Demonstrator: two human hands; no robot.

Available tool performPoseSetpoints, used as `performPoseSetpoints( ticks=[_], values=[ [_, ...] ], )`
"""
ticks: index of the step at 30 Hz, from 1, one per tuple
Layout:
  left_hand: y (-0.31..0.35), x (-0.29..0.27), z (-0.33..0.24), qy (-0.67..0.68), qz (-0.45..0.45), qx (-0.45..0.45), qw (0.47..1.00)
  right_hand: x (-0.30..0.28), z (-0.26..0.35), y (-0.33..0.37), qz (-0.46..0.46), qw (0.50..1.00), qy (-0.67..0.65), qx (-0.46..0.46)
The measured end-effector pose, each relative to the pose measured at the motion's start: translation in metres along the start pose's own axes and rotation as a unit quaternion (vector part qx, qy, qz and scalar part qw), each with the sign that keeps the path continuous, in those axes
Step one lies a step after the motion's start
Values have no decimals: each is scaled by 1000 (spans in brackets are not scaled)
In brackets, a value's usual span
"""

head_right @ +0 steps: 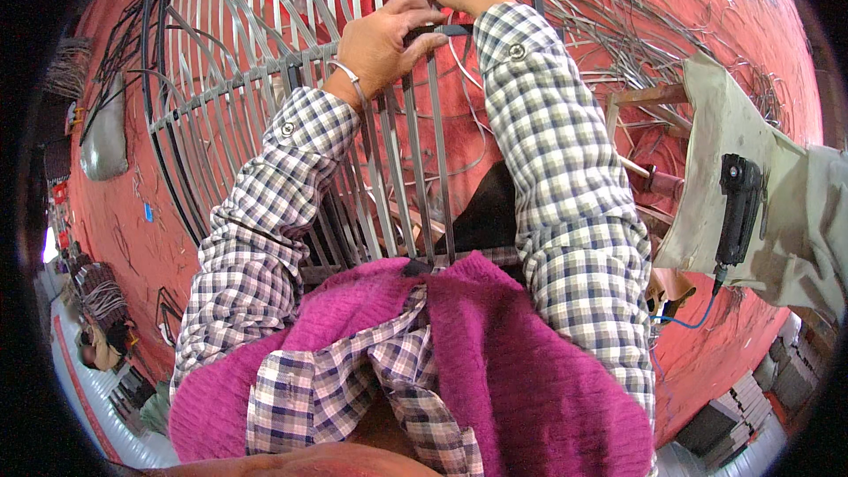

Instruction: The person walks to a metal frame on the floor and begins assembling it by hand. They insert thin metal rods into the frame and secure them using a handheld power tool. The person repeatedly positions and fastens rods along the frame's length.

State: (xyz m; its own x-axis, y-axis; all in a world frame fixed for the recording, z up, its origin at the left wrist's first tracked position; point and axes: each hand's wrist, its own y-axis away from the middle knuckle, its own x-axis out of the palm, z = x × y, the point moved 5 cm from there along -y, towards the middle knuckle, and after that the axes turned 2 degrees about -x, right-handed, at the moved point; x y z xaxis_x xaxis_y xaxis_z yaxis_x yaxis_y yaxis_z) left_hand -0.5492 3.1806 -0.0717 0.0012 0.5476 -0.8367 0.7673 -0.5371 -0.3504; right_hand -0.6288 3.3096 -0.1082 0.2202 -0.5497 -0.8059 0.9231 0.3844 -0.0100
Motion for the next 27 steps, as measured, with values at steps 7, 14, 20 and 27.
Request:
performPoseSetpoints(
  ticks=[7, 14, 20, 27],
  values=[
    [-9, 13, 5, 10, 112, -50, 992, -31, 23, 132, -169, 974, -105, 106],
    [-13, 16, 10, -21, 181, -79, 980, 64, 36, 130, -89, 829, -530, 157],
    [-6, 4, 5, 83, 50, -36, 995, -35, 61, 118, -230, 904, -357, 57],
    [-2, 1, 0, -14, -12, 17, 1000, -1, 1, 20, -50, 966, -245, 64]
  ],
)
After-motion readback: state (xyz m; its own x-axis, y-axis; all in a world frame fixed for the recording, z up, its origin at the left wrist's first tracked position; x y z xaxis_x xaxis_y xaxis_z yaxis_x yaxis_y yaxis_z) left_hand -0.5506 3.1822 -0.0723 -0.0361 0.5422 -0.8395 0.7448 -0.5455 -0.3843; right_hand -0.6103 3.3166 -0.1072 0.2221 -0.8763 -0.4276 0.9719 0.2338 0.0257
